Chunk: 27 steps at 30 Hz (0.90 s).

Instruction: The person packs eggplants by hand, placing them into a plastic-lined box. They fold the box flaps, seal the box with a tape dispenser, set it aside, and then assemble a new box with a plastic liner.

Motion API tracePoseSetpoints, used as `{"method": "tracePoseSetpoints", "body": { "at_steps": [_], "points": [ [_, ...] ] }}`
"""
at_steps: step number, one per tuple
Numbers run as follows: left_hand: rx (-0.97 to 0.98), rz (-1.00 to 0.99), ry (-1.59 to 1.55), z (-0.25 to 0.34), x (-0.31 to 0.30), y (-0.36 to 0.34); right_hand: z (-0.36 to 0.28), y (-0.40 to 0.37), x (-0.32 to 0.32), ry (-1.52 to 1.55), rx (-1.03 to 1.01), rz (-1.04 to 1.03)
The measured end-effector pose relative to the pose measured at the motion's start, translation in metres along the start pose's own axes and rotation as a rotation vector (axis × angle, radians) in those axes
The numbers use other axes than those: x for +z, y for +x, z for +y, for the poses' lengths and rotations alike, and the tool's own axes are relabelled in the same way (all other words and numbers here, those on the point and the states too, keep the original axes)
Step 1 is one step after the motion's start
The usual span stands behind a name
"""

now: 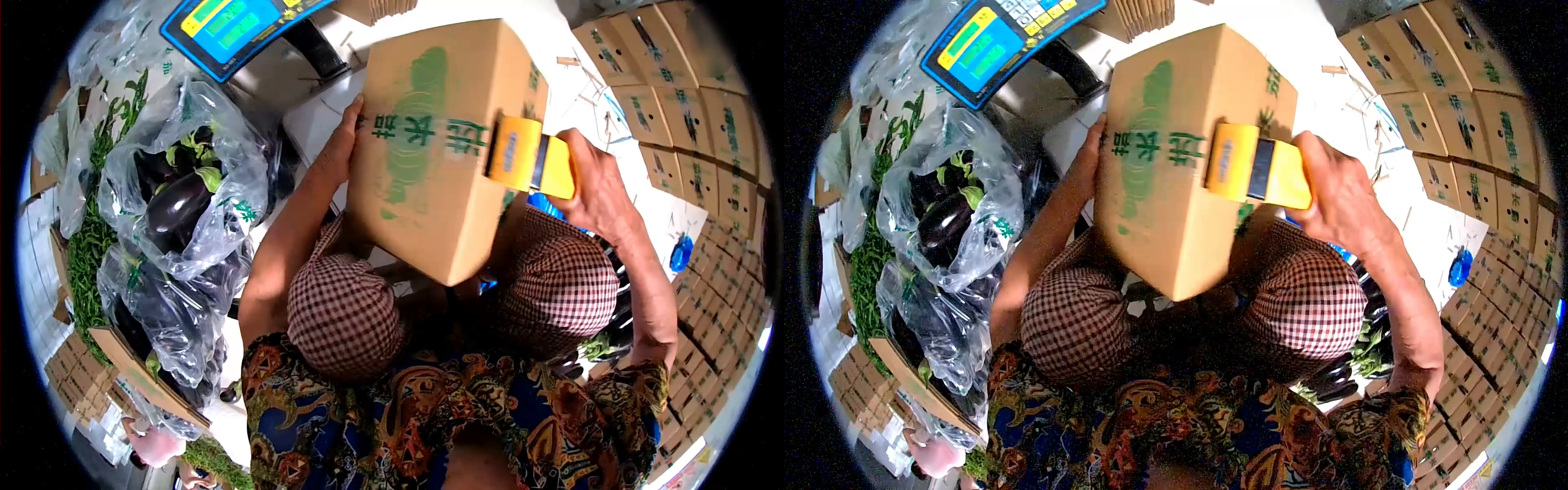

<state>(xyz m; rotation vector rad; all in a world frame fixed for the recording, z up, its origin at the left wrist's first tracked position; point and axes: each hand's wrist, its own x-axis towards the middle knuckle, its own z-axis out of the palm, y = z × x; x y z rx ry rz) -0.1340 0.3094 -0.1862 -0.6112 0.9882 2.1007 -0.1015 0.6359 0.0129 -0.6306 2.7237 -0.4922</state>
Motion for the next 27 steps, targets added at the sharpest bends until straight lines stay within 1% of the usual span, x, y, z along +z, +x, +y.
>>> {"method": "tracePoseSetpoints", "body": {
  "at_steps": [1,2,4,5,6,7,8,9,11,13,16,17,18,20,21,24,25,27],
  "points": [
    [0.01,0.051,0.03,-0.001,-0.011,0.01,-0.015,0.011,-0.004,-0.027,-0.096,0.059],
    [0.133,0.066,0.213,-0.002,-0.026,0.015,-0.028,0.022,-0.006,-0.018,-0.132,0.038],
    [0.354,0.087,0.599,0.003,-0.045,0.016,-0.051,0.045,0.0,0.01,-0.186,0.068],
    [0.291,0.207,0.657,0.018,-0.018,-0.011,-0.066,0.055,0.0,-0.011,-0.19,0.042],
    [0.512,0.179,0.696,0.023,-0.013,-0.015,-0.079,0.068,-0.002,-0.036,-0.203,0.021],
    [0.48,0.087,0.561,0.037,0.013,-0.04,-0.089,0.081,-0.001,-0.099,-0.14,-0.088],
    [0.443,-0.002,0.424,0.049,0.035,-0.067,-0.116,0.092,-0.017,-0.126,-0.034,-0.236],
    [0.497,-0.009,0.557,0.053,0.018,-0.055,-0.123,0.097,-0.011,-0.145,-0.065,-0.178],
    [0.599,0.041,0.768,0.052,0.007,-0.066,-0.129,0.108,-0.001,-0.175,-0.115,-0.093],
    [0.759,0.107,0.847,0.051,0.009,-0.07,-0.13,0.113,0.004,-0.199,-0.144,-0.043],
    [0.948,0.051,1.434,0.067,-0.002,-0.066,-0.129,0.11,-0.002,-0.241,-0.148,-0.078],
    [1.002,0.146,1.482,0.066,-0.01,-0.056,-0.127,0.106,-0.003,-0.216,-0.127,-0.08],
    [0.97,0.235,1.449,0.062,-0.02,-0.049,-0.122,0.097,-0.004,-0.191,-0.107,-0.086],
    [0.91,0.427,1.367,0.063,-0.001,-0.059,-0.104,0.081,-0.007,-0.118,-0.092,-0.082],
    [0.746,0.485,1.258,0.066,0.011,-0.065,-0.089,0.069,-0.004,-0.064,-0.084,-0.072],
    [0.702,0.538,1.287,0.066,0.016,-0.065,-0.036,0.035,0.013,0.032,-0.087,-0.01],
    [0.732,0.562,1.358,0.068,0.007,-0.063,-0.019,0.026,0.025,0.051,-0.073,0.022],
    [0.766,0.547,1.354,0.072,0.009,-0.066,0.008,0.01,0.04,0.059,-0.066,0.091]
  ]
}}
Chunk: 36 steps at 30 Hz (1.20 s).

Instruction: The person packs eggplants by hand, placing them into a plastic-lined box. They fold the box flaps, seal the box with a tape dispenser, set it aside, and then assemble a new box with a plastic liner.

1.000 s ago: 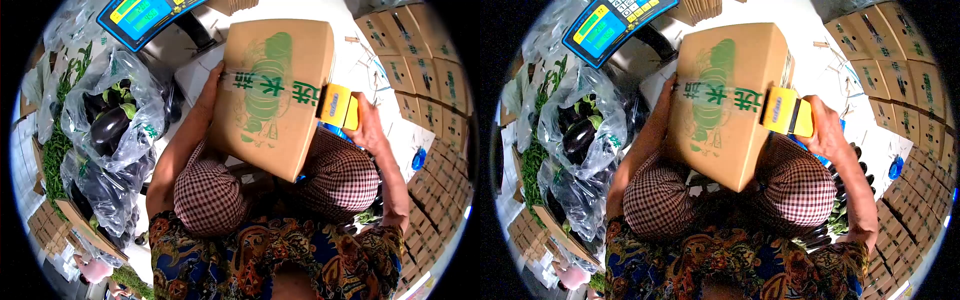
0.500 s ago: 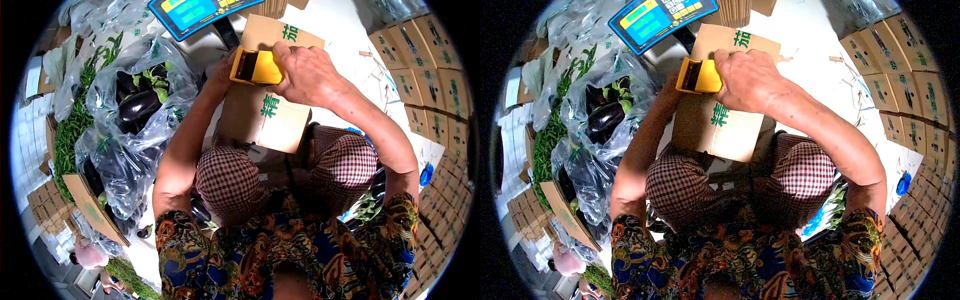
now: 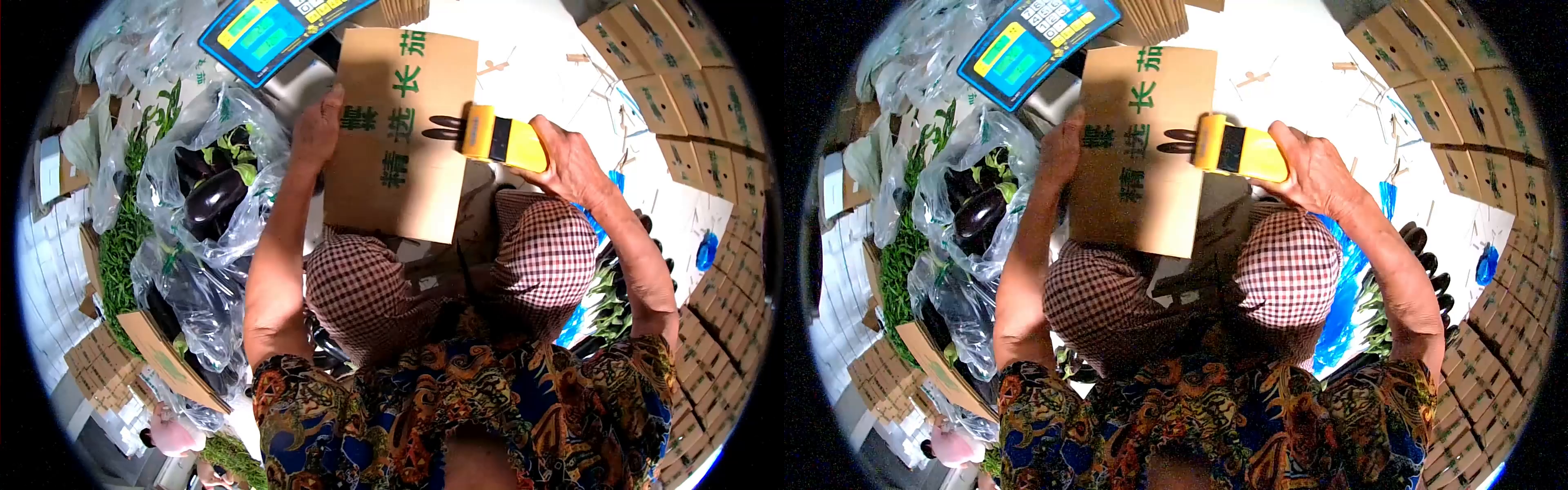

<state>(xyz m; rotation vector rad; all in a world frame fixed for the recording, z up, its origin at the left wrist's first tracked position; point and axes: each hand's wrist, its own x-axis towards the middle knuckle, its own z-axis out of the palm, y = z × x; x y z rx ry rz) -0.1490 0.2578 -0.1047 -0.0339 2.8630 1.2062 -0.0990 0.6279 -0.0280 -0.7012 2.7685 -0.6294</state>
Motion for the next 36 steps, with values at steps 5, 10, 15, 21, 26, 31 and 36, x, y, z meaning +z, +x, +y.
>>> {"method": "tracePoseSetpoints", "body": {
  "at_steps": [5,10,15,21,26,31,36],
  "points": [
    [-0.155,-0.062,-0.009,0.014,-0.006,-0.005,0.044,-0.026,0.041,0.232,0.088,0.019],
    [-0.231,-0.115,-0.076,-0.005,-0.006,-0.001,0.081,-0.059,0.076,0.248,0.12,0.045],
    [-0.199,-0.1,-0.128,0.002,-0.009,-0.004,0.119,-0.099,0.108,0.196,0.255,-0.016],
    [-0.251,-0.103,-0.211,-0.006,-0.004,-0.005,0.103,-0.069,0.095,0.012,0.263,-0.207],
    [-0.281,-0.1,-0.215,0.006,0.0,-0.005,0.076,0.034,0.158,-0.743,-0.305,-0.007],
    [-0.316,-0.156,-0.391,0.006,-0.003,-0.005,0.068,0.053,0.147,-0.599,-0.091,-0.267],
    [0.077,-0.271,-0.438,0.032,0.024,-0.01,0.122,0.023,0.049,0.014,0.305,-0.396]
  ]
}}
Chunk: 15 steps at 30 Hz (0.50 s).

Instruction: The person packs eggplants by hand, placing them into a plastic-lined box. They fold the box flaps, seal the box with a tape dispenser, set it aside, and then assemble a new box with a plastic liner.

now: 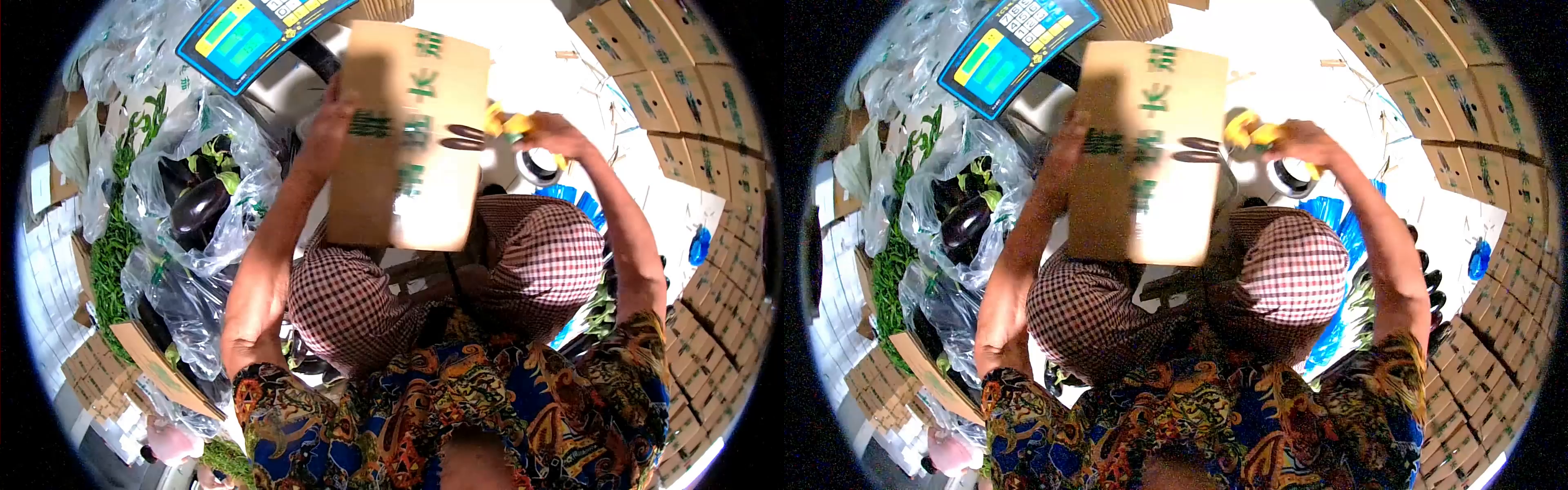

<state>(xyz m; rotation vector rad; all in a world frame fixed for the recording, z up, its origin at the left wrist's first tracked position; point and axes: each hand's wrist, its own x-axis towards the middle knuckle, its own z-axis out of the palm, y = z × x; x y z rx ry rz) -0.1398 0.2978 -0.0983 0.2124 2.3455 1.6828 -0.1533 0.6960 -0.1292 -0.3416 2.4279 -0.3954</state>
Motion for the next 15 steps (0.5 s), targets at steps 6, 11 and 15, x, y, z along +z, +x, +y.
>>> {"method": "tracePoseSetpoints", "body": {
  "at_steps": [6,11,15],
  "points": [
    [0.502,-0.058,0.537,0.016,0.065,0.011,0.002,-0.047,-0.113,1.318,-0.004,0.313],
    [0.591,-0.295,0.588,0.049,0.092,0.01,-0.045,-0.035,-0.139,1.368,-0.069,0.25],
    [0.571,-0.434,0.446,0.041,0.091,0.004,-0.027,-0.019,-0.103,0.746,0.085,-0.019]
  ]
}}
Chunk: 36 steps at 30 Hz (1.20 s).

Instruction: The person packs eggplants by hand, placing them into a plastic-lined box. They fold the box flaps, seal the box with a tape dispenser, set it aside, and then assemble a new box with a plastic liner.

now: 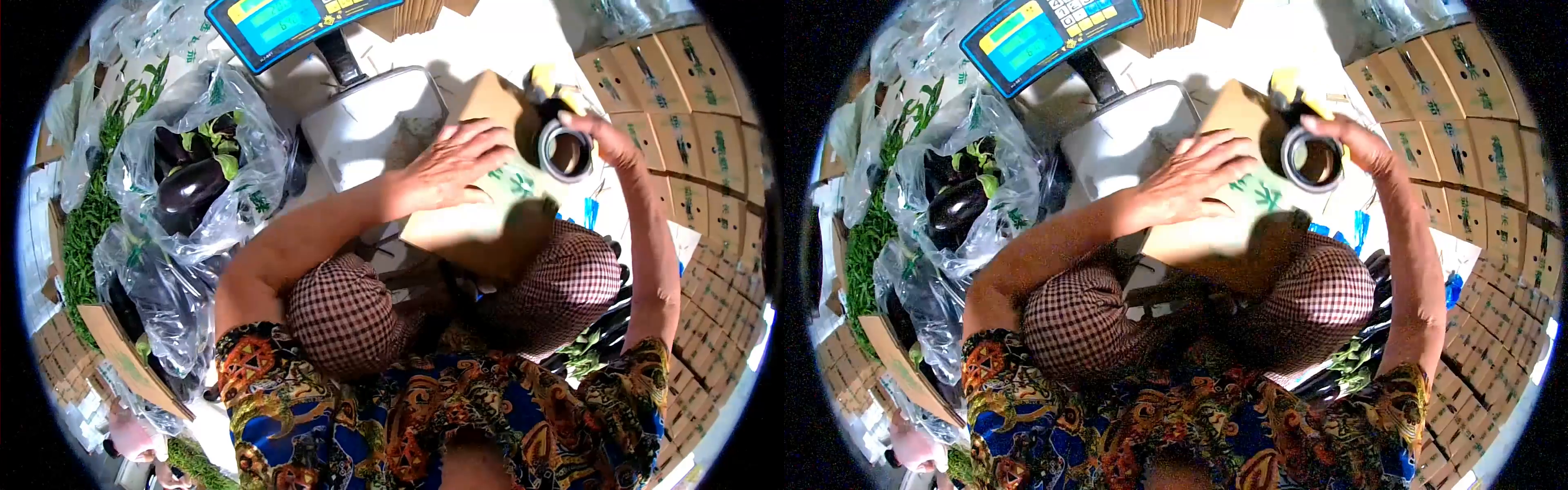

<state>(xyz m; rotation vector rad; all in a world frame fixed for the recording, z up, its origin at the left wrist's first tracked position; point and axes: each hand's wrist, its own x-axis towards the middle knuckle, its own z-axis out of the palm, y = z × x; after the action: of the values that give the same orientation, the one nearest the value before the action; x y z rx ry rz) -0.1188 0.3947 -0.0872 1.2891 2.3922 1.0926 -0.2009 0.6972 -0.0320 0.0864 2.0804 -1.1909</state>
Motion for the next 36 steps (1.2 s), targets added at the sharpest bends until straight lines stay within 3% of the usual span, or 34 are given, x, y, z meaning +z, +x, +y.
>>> {"method": "tracePoseSetpoints", "body": {
  "at_steps": [2,3,4,5,6,7,8,9,12,13,16,19,22,24,25,27,29,32,36],
  "points": [
    [-0.18,0.325,-0.208,-0.009,0.009,-0.022,0.014,-0.013,0.014,0.28,0.077,-0.03],
    [-0.569,0.428,-0.304,-0.003,0.014,-0.034,0.023,-0.016,0.011,0.308,0.145,-0.045],
    [-0.725,0.536,-0.36,-0.028,0.022,-0.055,0.018,-0.026,0.018,0.34,0.216,-0.055],
    [-0.872,0.661,-0.427,-0.053,0.03,-0.076,0.015,-0.033,0.029,0.288,0.149,-0.006],
    [-1.058,0.503,-0.596,-0.062,0.025,-0.094,0.018,-0.032,0.039,0.288,0.112,0.015],
    [-1.196,0.475,-0.992,-0.075,0.042,-0.122,0.006,-0.034,0.053,0.284,0.099,0.026],
    [-1.084,0.341,-1.12,-0.08,0.047,-0.152,-0.008,-0.033,0.068,0.283,0.086,0.034],
    [-1.082,0.238,-0.77,-0.152,0.12,-0.206,-0.019,-0.029,0.078,0.3,0.094,-0.011],
    [-1.492,0.338,-1.291,-0.059,0.046,-0.192,-0.043,-0.011,0.112,0.335,0.092,-0.144],
    [-1.597,0.283,-1.166,-0.062,0.045,-0.205,-0.036,0.003,0.119,0.317,0.076,-0.146],
    [-1.424,0.259,-1.108,-0.068,0.051,-0.228,-0.064,0.033,0.13,0.18,0.078,-0.225],
    [-1.24,0.234,-1.075,-0.072,0.061,-0.243,-0.077,0.032,0.13,0.467,0.029,-0.281],
    [-1.105,0.045,-0.406,-0.064,0.0,-0.207,-0.062,0.029,0.11,0.606,0.009,-0.193],
    [-1.169,0.175,-0.6,-0.075,-0.021,-0.185,-0.058,0.018,0.093,0.662,-0.022,-0.151],
    [-1.032,-0.079,-0.237,-0.12,-0.027,-0.182,-0.052,0.013,0.084,0.669,-0.083,-0.096],
    [-0.978,0.206,-0.297,-0.151,-0.037,-0.172,-0.045,-0.001,0.068,0.732,-0.173,0.022],
    [-0.965,0.441,-0.294,-0.134,-0.076,-0.131,-0.041,-0.025,0.059,0.847,-0.214,0.146],
    [-0.705,0.567,0.027,-0.114,-0.118,-0.095,-0.006,-0.054,0.046,0.991,-0.232,0.162],
    [-0.697,0.691,0.081,-0.089,-0.101,-0.08,0.094,-0.068,0.025,1.026,-0.174,0.041]
  ]
}}
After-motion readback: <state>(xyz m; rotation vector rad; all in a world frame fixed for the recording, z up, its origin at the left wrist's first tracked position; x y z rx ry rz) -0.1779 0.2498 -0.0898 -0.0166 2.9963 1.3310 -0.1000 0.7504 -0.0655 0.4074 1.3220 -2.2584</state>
